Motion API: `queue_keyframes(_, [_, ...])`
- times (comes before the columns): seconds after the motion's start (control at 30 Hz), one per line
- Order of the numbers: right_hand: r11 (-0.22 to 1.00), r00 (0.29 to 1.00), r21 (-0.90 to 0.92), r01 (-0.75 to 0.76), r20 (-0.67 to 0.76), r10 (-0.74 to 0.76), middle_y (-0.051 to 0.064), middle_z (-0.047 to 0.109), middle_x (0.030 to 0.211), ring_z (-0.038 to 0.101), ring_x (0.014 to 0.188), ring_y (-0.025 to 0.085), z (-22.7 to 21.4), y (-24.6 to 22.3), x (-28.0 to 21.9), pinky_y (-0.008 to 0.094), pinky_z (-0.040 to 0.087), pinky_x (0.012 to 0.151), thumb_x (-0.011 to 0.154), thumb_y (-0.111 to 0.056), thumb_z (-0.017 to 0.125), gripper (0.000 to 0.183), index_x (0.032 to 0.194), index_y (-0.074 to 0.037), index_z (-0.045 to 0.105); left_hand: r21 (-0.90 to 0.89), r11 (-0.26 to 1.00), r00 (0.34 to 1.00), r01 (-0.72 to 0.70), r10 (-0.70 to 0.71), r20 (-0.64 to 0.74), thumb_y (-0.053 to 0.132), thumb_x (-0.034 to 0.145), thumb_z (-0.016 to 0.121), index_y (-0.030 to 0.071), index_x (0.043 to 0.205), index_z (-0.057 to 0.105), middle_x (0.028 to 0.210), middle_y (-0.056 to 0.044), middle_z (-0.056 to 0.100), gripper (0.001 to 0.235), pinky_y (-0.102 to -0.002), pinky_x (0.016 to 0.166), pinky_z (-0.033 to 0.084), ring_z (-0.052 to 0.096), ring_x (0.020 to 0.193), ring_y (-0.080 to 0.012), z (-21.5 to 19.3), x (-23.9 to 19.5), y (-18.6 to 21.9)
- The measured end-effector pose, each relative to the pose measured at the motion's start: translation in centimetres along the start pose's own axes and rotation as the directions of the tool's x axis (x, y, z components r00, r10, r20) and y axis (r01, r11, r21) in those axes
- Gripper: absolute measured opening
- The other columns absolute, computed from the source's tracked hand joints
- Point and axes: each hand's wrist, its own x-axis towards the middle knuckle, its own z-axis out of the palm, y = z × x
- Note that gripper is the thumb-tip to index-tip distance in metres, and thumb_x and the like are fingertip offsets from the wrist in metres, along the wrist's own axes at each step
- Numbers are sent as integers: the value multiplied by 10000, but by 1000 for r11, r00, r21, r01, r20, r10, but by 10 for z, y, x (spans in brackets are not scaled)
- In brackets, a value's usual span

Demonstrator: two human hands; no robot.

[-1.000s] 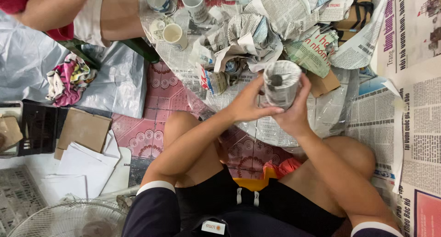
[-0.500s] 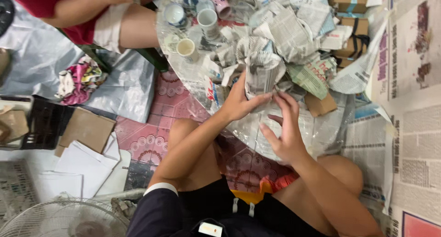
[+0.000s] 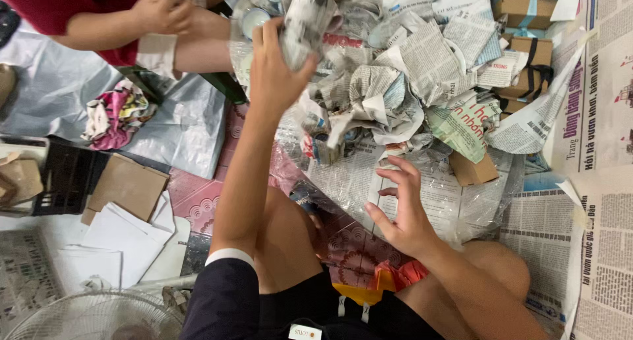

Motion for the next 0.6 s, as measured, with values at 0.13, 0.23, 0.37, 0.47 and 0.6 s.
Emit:
queue_keyframes(0.13, [1000,999,25,-15,30,14,206,279,1532,420,1385,306,0,2,10,348,591,960,924,-186,711,590,1399,-35,395,74,996,997,-56,52,52,285,804,884,57,1255,532,1145,-222,625,616,-494,780,549,674,946,-412,34,20,-22])
queue_keyframes(0.23, [988,989,104,-114,106,103,202,306,1536,504,1310,280,-2,-4,12,353,578,938,909,-156,719,560,1387,-46,448,74,995,988,-62,51,147,275,790,888,53,1248,532,1125,-200,632,621,-482,825,537,664,986,-407,69,24,-30])
queue_keyframes(0.37, [988,990,107,-108,102,97,210,320,1529,480,1328,309,-8,-8,13,343,580,891,885,-115,741,536,1346,-45,476,212,976,968,-45,-9,250,246,724,885,35,1246,501,1126,-214,617,681,-489,860,521,623,1058,-416,112,19,-26])
queue_keyframes(0.47, [989,989,93,-112,105,102,209,337,1526,494,1300,305,-15,-6,11,342,572,895,879,-95,750,532,1338,-43,486,236,969,977,-75,24,212,204,714,876,-14,1312,447,1171,-250,589,768,-486,900,511,580,1115,-446,133,9,-24])
queue_keyframes(0.6, [987,990,110,-121,84,113,202,362,1521,563,1222,255,-20,-1,5,332,574,885,887,-97,744,497,1326,-52,515,220,970,983,-106,69,169,182,735,873,-16,1372,419,1229,-247,570,806,-484,974,493,563,1155,-452,150,10,-30])
